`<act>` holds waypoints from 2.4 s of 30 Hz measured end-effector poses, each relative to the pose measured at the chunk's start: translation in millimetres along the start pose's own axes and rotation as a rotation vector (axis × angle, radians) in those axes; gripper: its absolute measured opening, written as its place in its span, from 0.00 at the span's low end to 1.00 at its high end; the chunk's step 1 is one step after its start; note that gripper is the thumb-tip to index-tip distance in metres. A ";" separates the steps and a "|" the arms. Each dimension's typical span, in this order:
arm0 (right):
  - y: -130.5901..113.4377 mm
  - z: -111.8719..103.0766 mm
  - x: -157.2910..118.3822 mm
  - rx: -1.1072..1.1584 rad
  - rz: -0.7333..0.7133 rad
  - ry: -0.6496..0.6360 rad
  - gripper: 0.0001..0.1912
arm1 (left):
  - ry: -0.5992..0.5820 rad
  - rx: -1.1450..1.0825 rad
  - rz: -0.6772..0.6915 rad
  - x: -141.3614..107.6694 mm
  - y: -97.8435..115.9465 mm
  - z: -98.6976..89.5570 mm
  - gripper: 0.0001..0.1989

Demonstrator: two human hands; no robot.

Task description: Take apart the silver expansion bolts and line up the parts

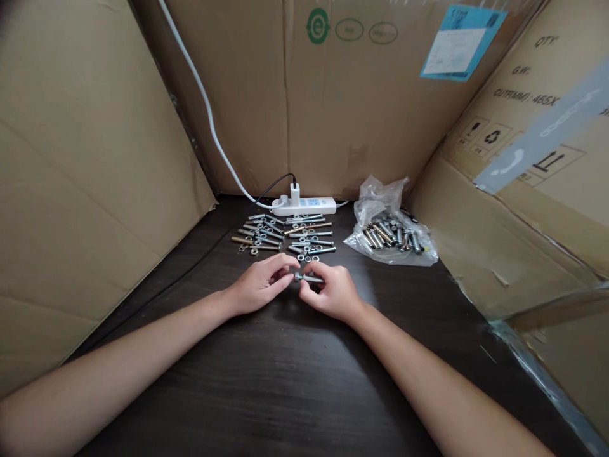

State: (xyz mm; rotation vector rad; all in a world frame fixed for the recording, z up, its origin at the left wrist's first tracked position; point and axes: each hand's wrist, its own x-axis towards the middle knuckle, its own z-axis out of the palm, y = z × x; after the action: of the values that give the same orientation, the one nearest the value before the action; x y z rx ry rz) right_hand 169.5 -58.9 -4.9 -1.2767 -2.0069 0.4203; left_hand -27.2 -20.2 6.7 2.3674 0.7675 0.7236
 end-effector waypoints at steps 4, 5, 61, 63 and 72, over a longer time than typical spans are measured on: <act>-0.2 -0.5 0.1 -0.006 0.003 -0.015 0.07 | 0.005 -0.018 0.088 0.1 -1.7 0.1 0.12; -0.6 -0.7 0.2 -0.009 0.005 -0.014 0.07 | 0.006 -0.018 0.085 0.4 -2.0 0.2 0.11; -3.1 -2.2 2.9 0.074 0.028 -0.005 0.04 | -0.048 0.037 0.063 -0.2 2.0 -0.2 0.12; -3.5 -2.4 3.1 0.071 0.032 -0.012 0.04 | -0.046 0.037 0.054 0.3 1.1 -0.4 0.11; -5.5 -2.9 1.1 0.029 0.001 -0.006 0.04 | -0.082 0.012 -0.002 2.1 1.7 1.9 0.10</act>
State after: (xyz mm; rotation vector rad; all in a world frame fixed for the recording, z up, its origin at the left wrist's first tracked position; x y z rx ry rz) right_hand 167.7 -60.7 0.9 -1.2605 -1.9982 0.4525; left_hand -24.0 -20.7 7.1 2.3910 0.7413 0.6182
